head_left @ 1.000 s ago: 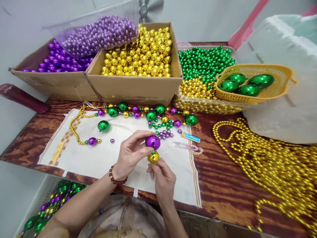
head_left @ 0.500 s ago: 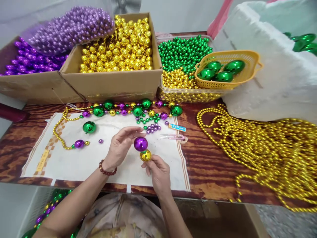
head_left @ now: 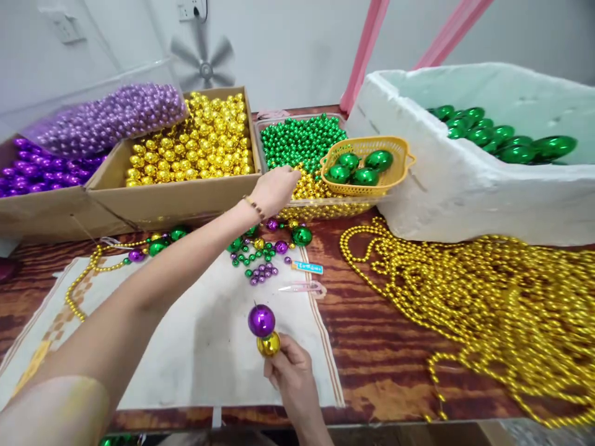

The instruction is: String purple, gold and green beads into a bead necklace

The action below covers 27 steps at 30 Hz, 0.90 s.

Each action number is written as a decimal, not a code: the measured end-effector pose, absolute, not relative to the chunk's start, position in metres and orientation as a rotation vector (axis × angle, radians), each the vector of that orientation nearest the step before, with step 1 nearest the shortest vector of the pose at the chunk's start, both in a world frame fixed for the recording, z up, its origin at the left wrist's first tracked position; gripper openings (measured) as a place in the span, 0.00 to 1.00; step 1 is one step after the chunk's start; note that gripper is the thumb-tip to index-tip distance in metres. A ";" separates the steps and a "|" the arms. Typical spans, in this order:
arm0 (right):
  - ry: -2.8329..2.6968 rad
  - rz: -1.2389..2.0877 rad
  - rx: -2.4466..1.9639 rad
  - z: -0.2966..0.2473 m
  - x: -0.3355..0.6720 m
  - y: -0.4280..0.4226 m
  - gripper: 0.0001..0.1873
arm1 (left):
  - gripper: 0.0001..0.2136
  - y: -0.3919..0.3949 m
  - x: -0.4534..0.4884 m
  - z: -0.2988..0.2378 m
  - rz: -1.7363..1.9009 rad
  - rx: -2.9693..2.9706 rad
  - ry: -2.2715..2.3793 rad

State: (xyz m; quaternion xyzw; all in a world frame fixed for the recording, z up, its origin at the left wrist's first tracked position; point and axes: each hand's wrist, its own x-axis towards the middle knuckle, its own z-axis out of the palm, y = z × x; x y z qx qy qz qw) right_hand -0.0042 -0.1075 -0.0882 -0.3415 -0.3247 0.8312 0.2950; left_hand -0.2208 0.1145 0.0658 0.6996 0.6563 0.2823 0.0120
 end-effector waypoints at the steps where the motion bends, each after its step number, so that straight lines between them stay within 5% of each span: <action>1: -0.851 2.221 -0.909 -0.089 -0.004 -0.107 0.19 | 0.11 0.132 -0.221 0.067 0.650 2.152 2.137; 6: -0.804 2.218 -0.922 -0.088 -0.003 -0.105 0.17 | 0.11 0.176 -0.226 0.052 0.279 2.009 2.267; 12: -0.760 2.188 -0.946 -0.086 -0.006 -0.105 0.17 | 0.10 0.171 -0.235 0.052 0.836 2.062 2.069; 16: -0.750 2.155 -0.946 -0.081 -0.008 -0.106 0.17 | 0.06 0.100 -0.231 0.071 1.425 1.657 1.567; 21: -0.860 2.081 -0.944 -0.075 -0.011 -0.107 0.16 | 0.07 -0.035 -0.230 0.058 1.554 0.709 1.120; 27: -1.052 2.024 -0.961 -0.065 -0.019 -0.110 0.14 | 0.10 -0.109 -0.234 0.027 1.719 0.318 0.970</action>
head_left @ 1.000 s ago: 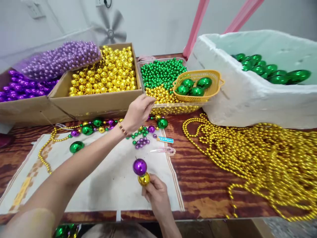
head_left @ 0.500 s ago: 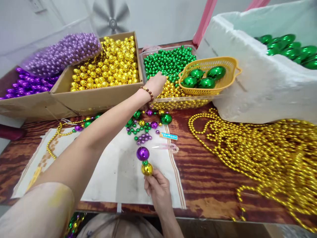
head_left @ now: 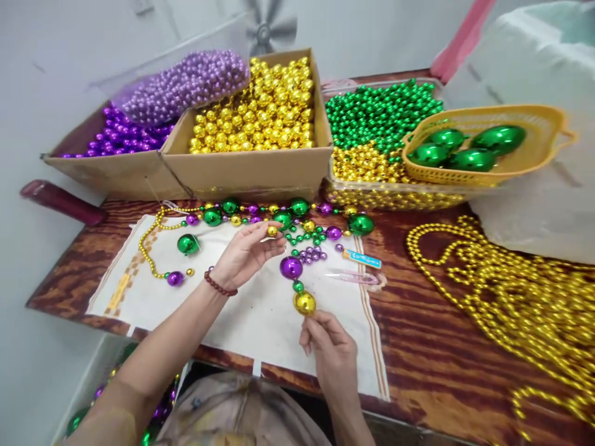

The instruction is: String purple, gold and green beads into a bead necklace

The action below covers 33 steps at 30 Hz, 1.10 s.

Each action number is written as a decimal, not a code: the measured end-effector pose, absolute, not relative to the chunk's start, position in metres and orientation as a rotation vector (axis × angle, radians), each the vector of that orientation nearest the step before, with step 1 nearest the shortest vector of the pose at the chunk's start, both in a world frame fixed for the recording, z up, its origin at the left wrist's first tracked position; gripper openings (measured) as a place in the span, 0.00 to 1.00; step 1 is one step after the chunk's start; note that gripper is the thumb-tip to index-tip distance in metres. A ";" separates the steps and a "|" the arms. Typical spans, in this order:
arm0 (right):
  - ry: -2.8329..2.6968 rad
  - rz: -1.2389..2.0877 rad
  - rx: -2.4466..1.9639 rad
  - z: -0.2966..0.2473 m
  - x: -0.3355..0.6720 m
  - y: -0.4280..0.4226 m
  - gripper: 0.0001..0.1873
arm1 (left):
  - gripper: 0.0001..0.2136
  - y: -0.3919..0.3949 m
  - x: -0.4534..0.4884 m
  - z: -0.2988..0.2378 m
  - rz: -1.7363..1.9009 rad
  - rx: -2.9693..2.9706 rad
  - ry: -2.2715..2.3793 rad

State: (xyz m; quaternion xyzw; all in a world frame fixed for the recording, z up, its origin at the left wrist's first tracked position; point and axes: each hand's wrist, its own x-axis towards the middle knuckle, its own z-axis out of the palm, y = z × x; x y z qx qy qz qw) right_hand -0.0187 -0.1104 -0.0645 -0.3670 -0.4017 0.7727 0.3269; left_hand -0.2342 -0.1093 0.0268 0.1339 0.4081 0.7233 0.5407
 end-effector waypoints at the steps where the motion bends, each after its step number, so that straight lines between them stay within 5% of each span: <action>1: -1.084 2.019 -0.967 -0.063 -0.020 -0.111 0.13 | 0.09 -0.114 -0.235 0.024 1.738 0.284 0.958; 33: -1.254 1.871 -1.190 -0.060 -0.024 -0.121 0.13 | 0.11 -0.132 -0.246 0.004 1.711 0.288 0.994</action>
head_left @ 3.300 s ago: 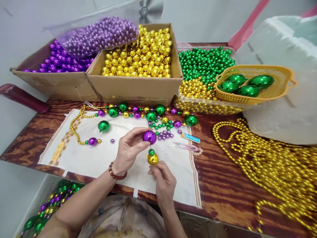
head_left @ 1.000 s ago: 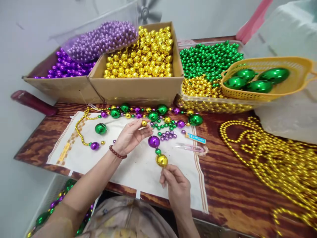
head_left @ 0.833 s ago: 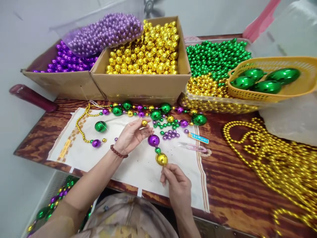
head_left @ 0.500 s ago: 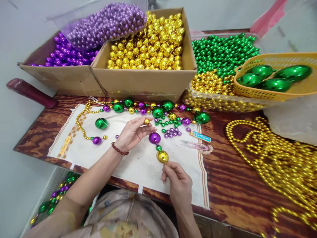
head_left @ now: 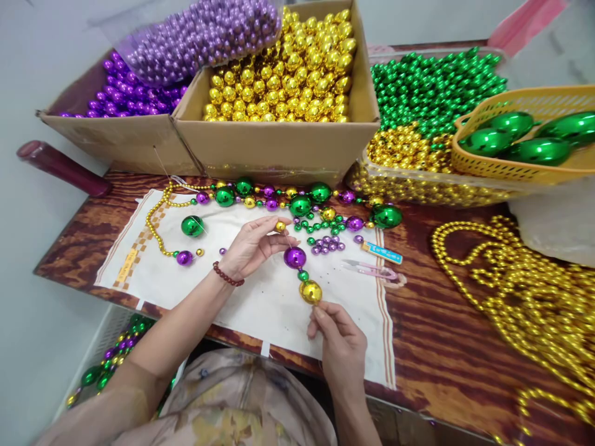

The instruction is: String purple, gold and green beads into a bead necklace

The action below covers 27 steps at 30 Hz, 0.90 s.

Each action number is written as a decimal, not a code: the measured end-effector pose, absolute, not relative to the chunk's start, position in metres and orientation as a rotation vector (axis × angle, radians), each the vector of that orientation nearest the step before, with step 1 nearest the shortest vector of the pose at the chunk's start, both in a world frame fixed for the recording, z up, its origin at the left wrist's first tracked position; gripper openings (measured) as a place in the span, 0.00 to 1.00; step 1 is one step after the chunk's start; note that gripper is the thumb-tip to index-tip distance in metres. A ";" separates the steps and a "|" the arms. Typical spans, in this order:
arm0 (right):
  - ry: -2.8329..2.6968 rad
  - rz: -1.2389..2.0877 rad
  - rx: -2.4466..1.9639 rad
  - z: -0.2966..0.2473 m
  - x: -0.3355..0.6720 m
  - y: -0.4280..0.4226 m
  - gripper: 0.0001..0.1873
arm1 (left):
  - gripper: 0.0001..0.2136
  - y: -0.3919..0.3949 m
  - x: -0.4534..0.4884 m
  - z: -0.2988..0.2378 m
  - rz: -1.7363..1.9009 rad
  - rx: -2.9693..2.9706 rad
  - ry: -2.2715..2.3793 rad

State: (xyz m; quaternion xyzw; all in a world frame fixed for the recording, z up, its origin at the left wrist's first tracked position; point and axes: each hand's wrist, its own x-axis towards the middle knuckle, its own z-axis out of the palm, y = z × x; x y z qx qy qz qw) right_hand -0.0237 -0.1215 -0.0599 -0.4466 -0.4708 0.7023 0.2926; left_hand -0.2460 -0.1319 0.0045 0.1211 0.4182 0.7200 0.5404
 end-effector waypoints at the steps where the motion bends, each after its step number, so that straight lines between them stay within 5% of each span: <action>1: -1.256 1.871 -1.190 -0.060 -0.023 -0.122 0.13 | 0.11 -0.132 -0.246 0.004 1.709 0.297 1.001; 18: -1.267 2.005 -1.178 -0.069 -0.039 -0.115 0.16 | 0.20 -0.094 -0.180 -0.024 1.754 0.456 1.196; 27: -1.226 1.560 -1.080 -0.052 -0.023 -0.042 0.16 | 0.12 -0.086 -0.182 -0.011 1.091 0.973 1.279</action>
